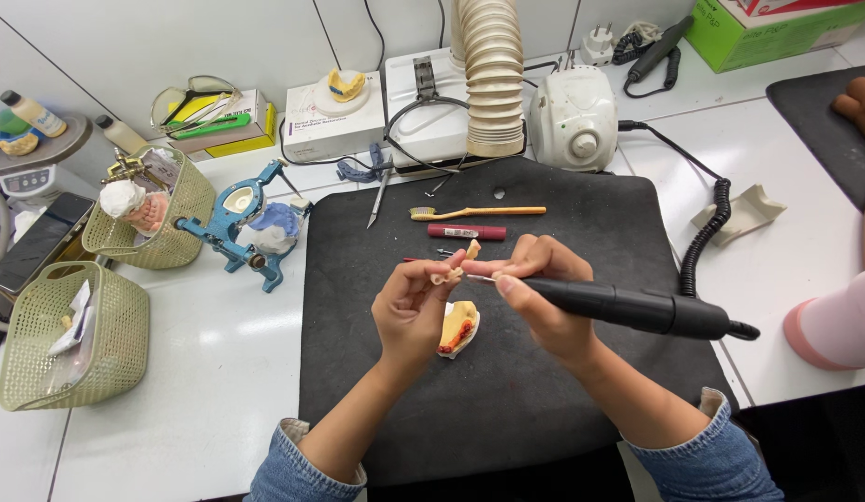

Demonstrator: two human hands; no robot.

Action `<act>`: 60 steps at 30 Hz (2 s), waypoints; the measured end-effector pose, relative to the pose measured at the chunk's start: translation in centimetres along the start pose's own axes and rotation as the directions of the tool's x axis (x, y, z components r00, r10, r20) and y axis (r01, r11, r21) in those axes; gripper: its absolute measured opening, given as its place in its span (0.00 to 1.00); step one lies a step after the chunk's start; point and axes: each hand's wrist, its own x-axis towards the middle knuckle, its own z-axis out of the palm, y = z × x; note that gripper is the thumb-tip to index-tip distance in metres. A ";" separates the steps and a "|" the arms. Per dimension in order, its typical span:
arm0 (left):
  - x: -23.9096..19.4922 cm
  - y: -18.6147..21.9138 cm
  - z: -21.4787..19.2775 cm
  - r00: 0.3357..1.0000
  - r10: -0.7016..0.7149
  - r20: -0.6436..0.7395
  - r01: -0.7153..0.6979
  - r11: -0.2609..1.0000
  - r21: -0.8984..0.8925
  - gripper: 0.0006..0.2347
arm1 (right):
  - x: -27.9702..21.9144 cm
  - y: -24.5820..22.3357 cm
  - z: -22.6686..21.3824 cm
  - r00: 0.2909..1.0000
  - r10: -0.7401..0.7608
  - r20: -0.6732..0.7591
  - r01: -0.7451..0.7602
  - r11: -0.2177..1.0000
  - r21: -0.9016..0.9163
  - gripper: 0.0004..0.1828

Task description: The person uses a rotary handpiece to grind and shape a single artificial tooth, then fits it into a denture mold. They repeat this process with a second tooth, using a toothbrush to clean the denture between adjustments.

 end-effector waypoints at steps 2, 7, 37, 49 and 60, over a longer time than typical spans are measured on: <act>0.4 -0.1 -0.3 0.998 -0.061 0.000 0.061 0.994 -0.095 0.06 | 0.2 0.3 -0.5 1.000 0.007 -0.012 -0.006 0.994 0.113 0.05; 1.0 0.0 -0.8 0.995 -0.098 0.006 0.098 0.991 -0.090 0.07 | 0.8 0.7 -1.7 1.000 -0.021 -0.019 0.025 0.976 0.215 0.04; -6.0 4.8 0.5 0.945 0.137 0.296 -0.321 0.245 0.915 0.06 | 3.1 3.0 -2.8 0.988 -0.106 -0.110 0.098 0.992 -0.076 0.06; -6.5 4.3 0.8 0.922 0.188 0.338 -0.358 0.086 0.930 0.06 | 3.0 3.3 -2.9 0.985 -0.167 -0.050 0.159 0.978 -0.137 0.07; -6.8 3.7 1.1 0.927 0.178 0.331 -0.350 0.091 0.932 0.07 | 3.0 2.8 -2.5 0.988 -0.144 -0.055 0.137 0.983 -0.121 0.07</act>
